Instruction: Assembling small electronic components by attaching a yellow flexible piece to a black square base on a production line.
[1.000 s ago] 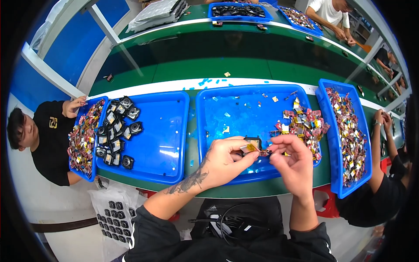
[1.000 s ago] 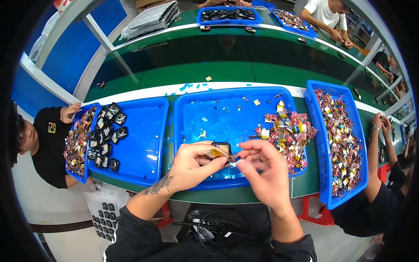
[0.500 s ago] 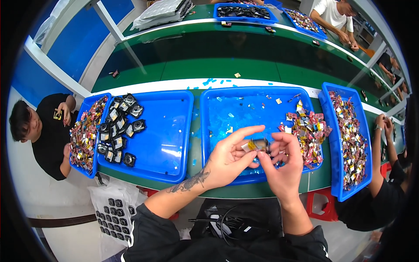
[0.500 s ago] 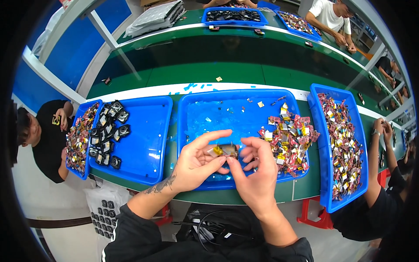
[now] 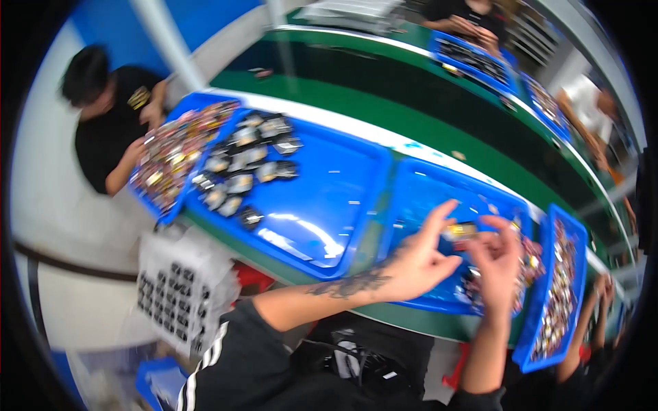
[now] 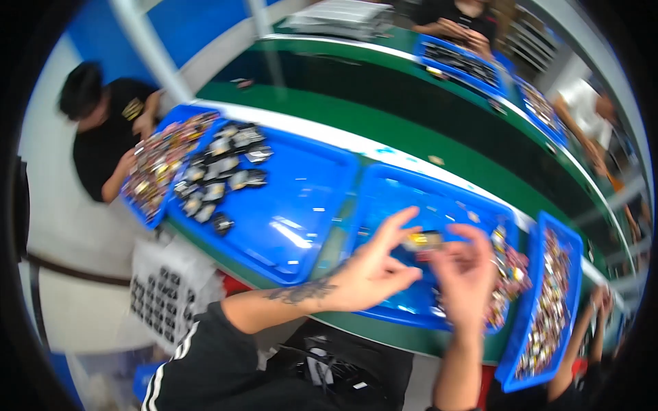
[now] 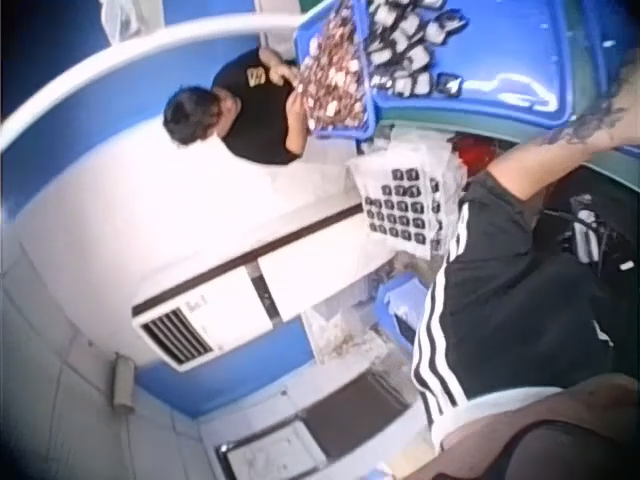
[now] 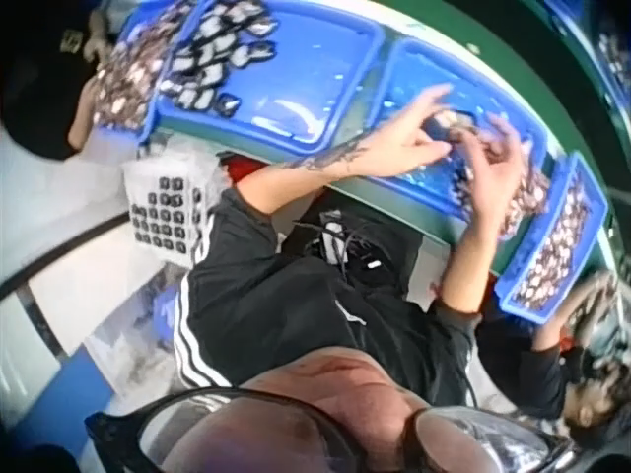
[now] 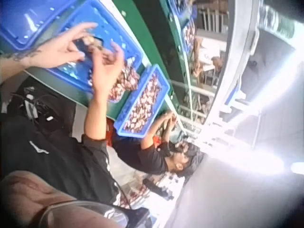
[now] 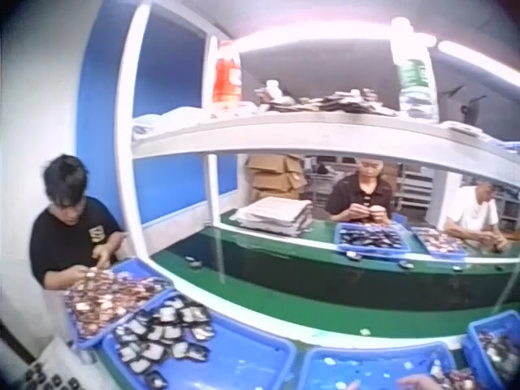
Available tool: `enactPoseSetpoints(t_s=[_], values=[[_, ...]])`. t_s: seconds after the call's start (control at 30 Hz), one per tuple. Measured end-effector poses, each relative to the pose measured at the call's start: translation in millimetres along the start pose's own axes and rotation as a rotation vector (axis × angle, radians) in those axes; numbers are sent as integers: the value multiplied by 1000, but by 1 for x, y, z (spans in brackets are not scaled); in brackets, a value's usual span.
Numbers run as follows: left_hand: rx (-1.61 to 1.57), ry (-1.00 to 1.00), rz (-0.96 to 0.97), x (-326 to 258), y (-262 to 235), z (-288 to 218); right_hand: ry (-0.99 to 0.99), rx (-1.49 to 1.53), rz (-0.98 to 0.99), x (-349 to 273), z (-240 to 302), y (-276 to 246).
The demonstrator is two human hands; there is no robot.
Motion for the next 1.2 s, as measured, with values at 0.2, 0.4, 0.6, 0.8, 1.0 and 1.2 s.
enactPoseSetpoints(t_s=[0.2,0.4,0.6,0.8,1.0,1.2], values=[[1285,163,-519,-73,-135,-97,157,-497,-66,154,0,-62],[1791,-189,-396,-126,-204,-87,348,-564,-176,235,-70,-107],[1811,-109,-380,-105,-214,-71,216,-618,-406,227,-50,-161],[1361,75,-427,-78,-188,-101,-235,-386,-480,172,65,-155],[-45,28,-137,28,-74,-55,-254,-1357,395,116,-5,-86],[-352,-259,0,51,-4,-8,-453,-1449,98,80,17,-90]])
Point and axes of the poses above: each hand's wrist, its own x-axis towards the middle knuckle, its own y-axis out of the palm, z = x × y, the point moved 9 cm from there along x, towards the middle knuckle, and after that the axes turned 2 degrees about y, right-handed, at the moved point
